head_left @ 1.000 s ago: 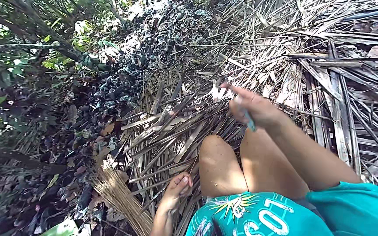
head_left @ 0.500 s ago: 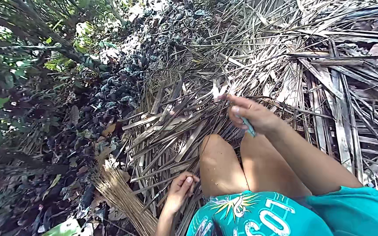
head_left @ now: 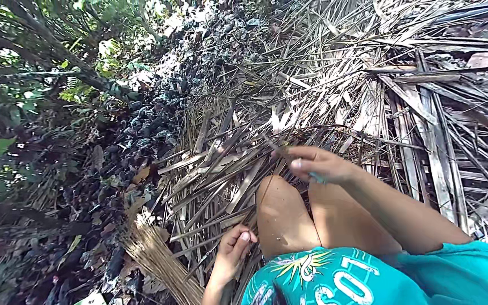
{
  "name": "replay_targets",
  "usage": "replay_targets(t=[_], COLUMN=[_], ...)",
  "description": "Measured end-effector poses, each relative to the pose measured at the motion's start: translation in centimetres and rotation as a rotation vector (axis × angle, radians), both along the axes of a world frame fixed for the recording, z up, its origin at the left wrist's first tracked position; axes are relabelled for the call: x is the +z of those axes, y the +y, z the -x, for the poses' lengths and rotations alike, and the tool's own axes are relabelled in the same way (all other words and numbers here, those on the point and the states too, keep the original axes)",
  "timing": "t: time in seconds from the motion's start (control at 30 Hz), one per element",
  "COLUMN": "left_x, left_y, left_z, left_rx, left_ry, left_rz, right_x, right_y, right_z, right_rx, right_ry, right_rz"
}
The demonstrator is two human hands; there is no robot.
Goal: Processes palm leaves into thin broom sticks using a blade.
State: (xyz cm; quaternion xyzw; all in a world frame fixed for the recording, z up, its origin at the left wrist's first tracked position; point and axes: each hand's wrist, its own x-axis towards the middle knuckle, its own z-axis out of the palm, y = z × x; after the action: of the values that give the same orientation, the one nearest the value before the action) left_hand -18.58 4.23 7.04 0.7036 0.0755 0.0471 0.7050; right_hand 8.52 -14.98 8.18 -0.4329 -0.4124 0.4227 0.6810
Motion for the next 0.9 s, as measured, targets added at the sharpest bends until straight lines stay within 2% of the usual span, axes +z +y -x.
replay_targets(t=[0.13,0.5,0.8,0.9], left_x=[-0.1,-2.0,-1.5,-2.3], left_y=[1.2,5.7,7.7,8.6], left_z=[1.3,5.3,5.8,6.6], left_rx=[-0.005,-0.021,-0.084,-0.108], left_ry=[0.050,0.147,0.155,0.185], left_rz=[0.071,0.063,0.102,0.119], right_x=[1.0,3.5,4.1,4.6], right_y=[-0.1,-2.6,-2.5,-3.4], right_z=[-2.8,-9.4,-11.3,-12.3], right_rx=[-0.074,-0.405,-0.303,-0.366], right_ry=[-0.007,-0.044,-0.077,-0.089], right_rz=[-0.124,-0.211,-0.197,-0.216])
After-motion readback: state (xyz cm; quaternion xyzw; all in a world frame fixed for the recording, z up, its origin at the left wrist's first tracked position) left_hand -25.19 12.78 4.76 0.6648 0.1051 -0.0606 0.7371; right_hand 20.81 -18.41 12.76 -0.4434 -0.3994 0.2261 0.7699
